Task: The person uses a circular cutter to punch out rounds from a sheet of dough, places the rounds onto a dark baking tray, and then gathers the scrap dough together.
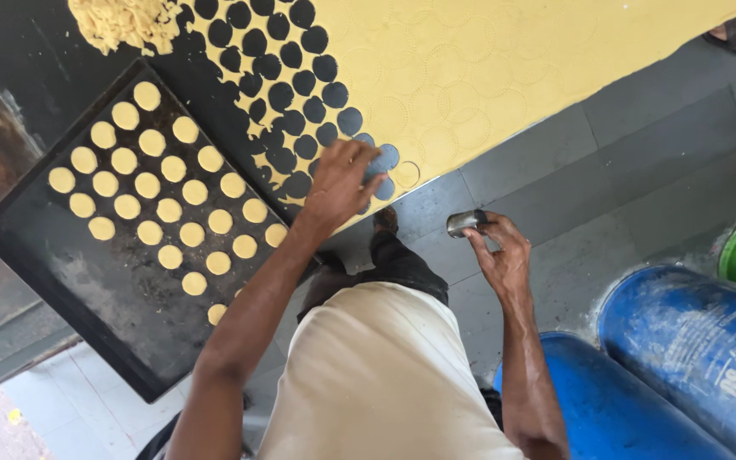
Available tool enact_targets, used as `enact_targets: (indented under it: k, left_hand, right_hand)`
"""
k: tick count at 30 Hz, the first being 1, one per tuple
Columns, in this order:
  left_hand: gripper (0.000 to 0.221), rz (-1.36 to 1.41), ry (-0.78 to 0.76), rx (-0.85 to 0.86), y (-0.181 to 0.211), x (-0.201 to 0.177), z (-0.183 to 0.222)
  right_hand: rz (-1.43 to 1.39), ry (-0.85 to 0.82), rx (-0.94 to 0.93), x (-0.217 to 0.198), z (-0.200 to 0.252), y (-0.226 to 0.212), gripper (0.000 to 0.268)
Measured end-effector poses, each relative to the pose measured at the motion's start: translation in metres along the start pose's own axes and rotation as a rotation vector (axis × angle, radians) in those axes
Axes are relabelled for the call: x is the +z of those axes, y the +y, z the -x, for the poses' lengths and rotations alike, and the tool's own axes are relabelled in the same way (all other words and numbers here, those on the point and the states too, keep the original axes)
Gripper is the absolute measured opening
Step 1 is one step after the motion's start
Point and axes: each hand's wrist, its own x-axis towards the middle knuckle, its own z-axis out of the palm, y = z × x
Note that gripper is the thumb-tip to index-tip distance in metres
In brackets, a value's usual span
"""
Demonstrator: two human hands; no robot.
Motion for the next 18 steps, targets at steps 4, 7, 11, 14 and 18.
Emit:
enact_targets:
  k: [4, 7, 11, 14, 18]
  left_hand:
    - [0.034, -0.022, -0.107, 0.012, 0.013, 0.022, -0.004]
    - [0.036, -0.082, -0.157, -0.052, 0.015, 0.029, 0.001]
    - [0.035, -0.111, -0.141, -0.124, 0.013, 0.01, 0.014]
    - [0.03, -0.08, -0.014, -0.137, 0.023, 0.005, 0.015]
    - [0.035, -0.099, -0.011, -0.178, 0.043, 0.019, -0.005]
  right_hand:
    - [0.015, -0.01, -0.12, 0.003, -0.008, 0.0, 0.022]
    - [-0.015, -0.058, -0.079, 0.001, -0.016, 0.0, 0.022]
    - [-0.002, -0.065, -0.116, 0.002, -0.022, -0.005, 0.02]
    - [-0.013, -0.092, -0.106, 0.001, -0.02, -0.01, 0.02]
    - [-0.066, -0.12, -0.139, 0.006, -0.025, -0.018, 0.019]
